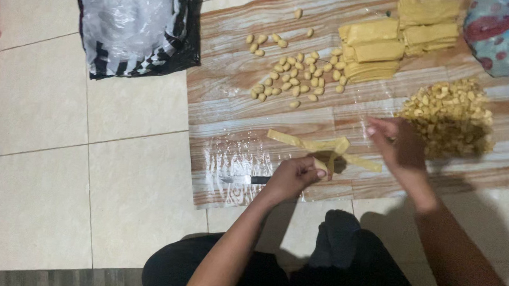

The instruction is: The person sits on the floor and wraps small yellow dough pieces with thin yellow sheets. They pick up a dough piece, place it on a sheet, fold the sheet around it, and set the wrapped item aside. This process is repeated continuously.

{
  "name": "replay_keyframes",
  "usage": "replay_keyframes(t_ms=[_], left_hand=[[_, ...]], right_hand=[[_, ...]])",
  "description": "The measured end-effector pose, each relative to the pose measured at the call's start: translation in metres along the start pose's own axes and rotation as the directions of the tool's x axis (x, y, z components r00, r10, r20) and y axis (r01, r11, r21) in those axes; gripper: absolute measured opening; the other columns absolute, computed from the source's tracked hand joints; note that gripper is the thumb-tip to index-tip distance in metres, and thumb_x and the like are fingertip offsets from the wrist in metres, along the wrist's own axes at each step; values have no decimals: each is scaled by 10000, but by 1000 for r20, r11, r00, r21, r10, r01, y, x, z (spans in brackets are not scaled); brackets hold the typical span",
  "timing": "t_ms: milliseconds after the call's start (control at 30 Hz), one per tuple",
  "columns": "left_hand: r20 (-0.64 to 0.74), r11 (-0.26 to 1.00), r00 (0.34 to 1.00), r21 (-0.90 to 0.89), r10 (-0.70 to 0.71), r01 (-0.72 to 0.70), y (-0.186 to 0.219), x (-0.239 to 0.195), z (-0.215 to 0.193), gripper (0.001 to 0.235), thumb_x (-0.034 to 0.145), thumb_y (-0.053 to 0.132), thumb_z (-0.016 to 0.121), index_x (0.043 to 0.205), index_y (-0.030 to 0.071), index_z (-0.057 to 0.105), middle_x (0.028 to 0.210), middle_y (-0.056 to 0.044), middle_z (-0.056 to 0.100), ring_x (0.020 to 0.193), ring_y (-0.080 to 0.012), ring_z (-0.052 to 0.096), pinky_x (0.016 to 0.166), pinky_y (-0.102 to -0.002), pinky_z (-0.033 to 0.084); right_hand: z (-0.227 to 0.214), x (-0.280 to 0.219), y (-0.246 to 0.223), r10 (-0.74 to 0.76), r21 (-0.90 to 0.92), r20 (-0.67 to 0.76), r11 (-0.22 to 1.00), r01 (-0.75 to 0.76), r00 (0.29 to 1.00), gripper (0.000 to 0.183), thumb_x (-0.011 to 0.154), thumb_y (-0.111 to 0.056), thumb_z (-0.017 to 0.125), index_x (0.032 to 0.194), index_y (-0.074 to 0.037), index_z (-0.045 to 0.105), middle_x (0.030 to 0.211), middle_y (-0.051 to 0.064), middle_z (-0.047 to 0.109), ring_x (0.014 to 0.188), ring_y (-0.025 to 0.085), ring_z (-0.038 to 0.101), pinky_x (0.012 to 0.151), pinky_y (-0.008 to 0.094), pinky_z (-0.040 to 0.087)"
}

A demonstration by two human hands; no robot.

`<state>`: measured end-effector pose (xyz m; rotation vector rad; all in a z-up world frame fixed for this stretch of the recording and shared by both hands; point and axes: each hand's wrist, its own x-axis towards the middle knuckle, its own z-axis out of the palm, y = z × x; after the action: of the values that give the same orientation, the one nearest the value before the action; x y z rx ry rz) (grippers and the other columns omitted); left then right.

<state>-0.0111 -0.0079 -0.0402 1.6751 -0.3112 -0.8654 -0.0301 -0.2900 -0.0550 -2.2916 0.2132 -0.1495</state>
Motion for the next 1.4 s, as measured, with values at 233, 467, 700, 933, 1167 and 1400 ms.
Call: replay_keyframes(t_ms=[233, 467, 700, 933, 1167, 1400], left_hand=[[-150, 941, 989, -334, 12, -62, -22, -7, 11, 148, 1029, 174, 668, 1036, 38, 609, 893, -20, 682, 790, -65, 546, 712, -248, 450], [-256, 965, 966, -238, 43, -106, -12, -6, 22, 162, 976, 169, 730, 1010, 39, 638, 938, -15, 676, 906, -81, 626, 840, -254, 512], [-249, 893, 884, 329, 395, -306, 26, -21, 26, 295, 784, 139, 884, 1028, 67, 735, 1117, -98, 687, 1068, -230, 624, 920, -365, 516], [-498, 956, 837, -50, 227, -289, 51, -14, 32, 298, 903, 173, 826, 1151, 72, 694, 929, -38, 675, 812, -108, 613, 721, -251, 489], [-365, 963, 922, -171, 133, -207, 39, -11, 27, 401, 873, 155, 837, 1237, 60, 698, 847, -22, 650, 740, -65, 570, 661, -209, 453], [-131, 856, 977, -471, 170, -212, 22, -6, 9, 285, 931, 176, 741, 1155, 35, 638, 1117, 62, 597, 1043, -52, 617, 889, -227, 536]], right_hand=[[3, -28, 99, -182, -332, -5, 928, 170, 983, 115, 977, -87, 632, 1003, -12, 714, 983, 187, 712, 886, 332, 657, 815, 438, 528], [37, -53, 86, -111, -415, 29, 903, 113, 993, 67, 909, 46, 659, 878, -13, 668, 962, 185, 679, 954, 356, 660, 879, 444, 544], [31, -26, 28, 227, 243, 211, 930, -276, 951, 202, 846, 12, 733, 1008, -28, 619, 983, 131, 707, 927, 240, 693, 821, 369, 576], [39, -36, -42, -16, 853, 333, 431, -294, 943, 137, 933, 53, 653, 1060, 6, 675, 1073, 107, 719, 1009, 168, 675, 920, 308, 568], [29, -39, -77, -87, 595, 88, 804, 18, 992, 246, 899, 5, 750, 1094, -39, 606, 1033, 51, 660, 983, 133, 659, 872, 280, 557], [14, -38, -86, -373, 172, 143, 921, 349, 917, 283, 810, -178, 810, 1081, -166, 727, 956, 36, 675, 867, 147, 680, 702, 304, 582]])
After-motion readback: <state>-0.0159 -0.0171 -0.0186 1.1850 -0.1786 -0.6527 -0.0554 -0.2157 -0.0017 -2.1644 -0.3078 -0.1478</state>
